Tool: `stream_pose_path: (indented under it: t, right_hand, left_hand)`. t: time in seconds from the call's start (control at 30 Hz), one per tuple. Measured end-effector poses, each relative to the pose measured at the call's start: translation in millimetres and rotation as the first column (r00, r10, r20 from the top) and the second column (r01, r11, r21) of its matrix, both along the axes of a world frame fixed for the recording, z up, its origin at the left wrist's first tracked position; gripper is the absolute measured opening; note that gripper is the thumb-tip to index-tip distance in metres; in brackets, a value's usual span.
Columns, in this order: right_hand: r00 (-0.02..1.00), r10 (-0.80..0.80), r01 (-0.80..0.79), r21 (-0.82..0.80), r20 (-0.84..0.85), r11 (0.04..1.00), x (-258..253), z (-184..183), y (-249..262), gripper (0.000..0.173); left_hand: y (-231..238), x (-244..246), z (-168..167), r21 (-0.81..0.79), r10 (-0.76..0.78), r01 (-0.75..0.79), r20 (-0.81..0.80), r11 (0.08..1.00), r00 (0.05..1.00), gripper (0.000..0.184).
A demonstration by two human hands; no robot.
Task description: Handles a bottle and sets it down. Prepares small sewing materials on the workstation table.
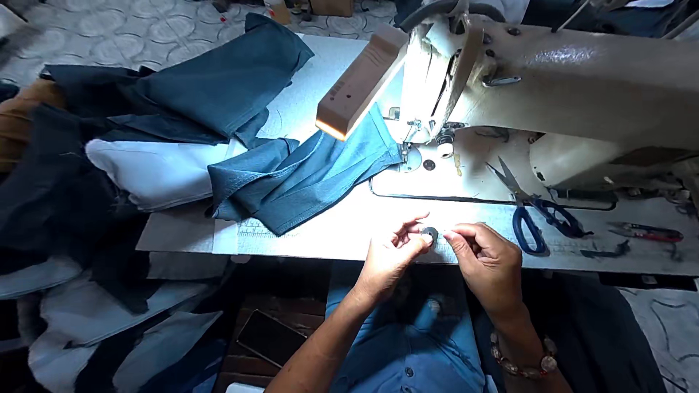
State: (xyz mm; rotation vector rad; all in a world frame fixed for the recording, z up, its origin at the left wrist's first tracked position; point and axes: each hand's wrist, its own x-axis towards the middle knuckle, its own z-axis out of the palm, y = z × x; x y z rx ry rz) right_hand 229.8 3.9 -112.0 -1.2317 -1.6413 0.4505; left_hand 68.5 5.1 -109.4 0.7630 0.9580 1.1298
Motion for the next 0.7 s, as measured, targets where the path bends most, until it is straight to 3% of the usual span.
stream_pose_path:
  t: [0.13,0.3,0.7]
  right_hand:
    - [0.999,0.001,-0.002,-0.030,-0.041,1.000,0,-3,2,0.013]
    - [0.998,0.025,-0.027,-0.040,-0.050,0.999,0,-3,2,0.011]
    - [0.968,0.029,-0.069,0.154,0.249,0.986,-6,-7,10,0.013]
  left_hand:
    - [-5,1,-2,0.006,0.019,-0.019,0.021,1.000,1.000,0.019]
    - [-12,5,-2,-0.019,0.033,-0.031,0.146,0.999,0.989,0.021]
    - [-14,1,-8,-0.116,0.073,-0.045,0.248,0.992,0.966,0.019]
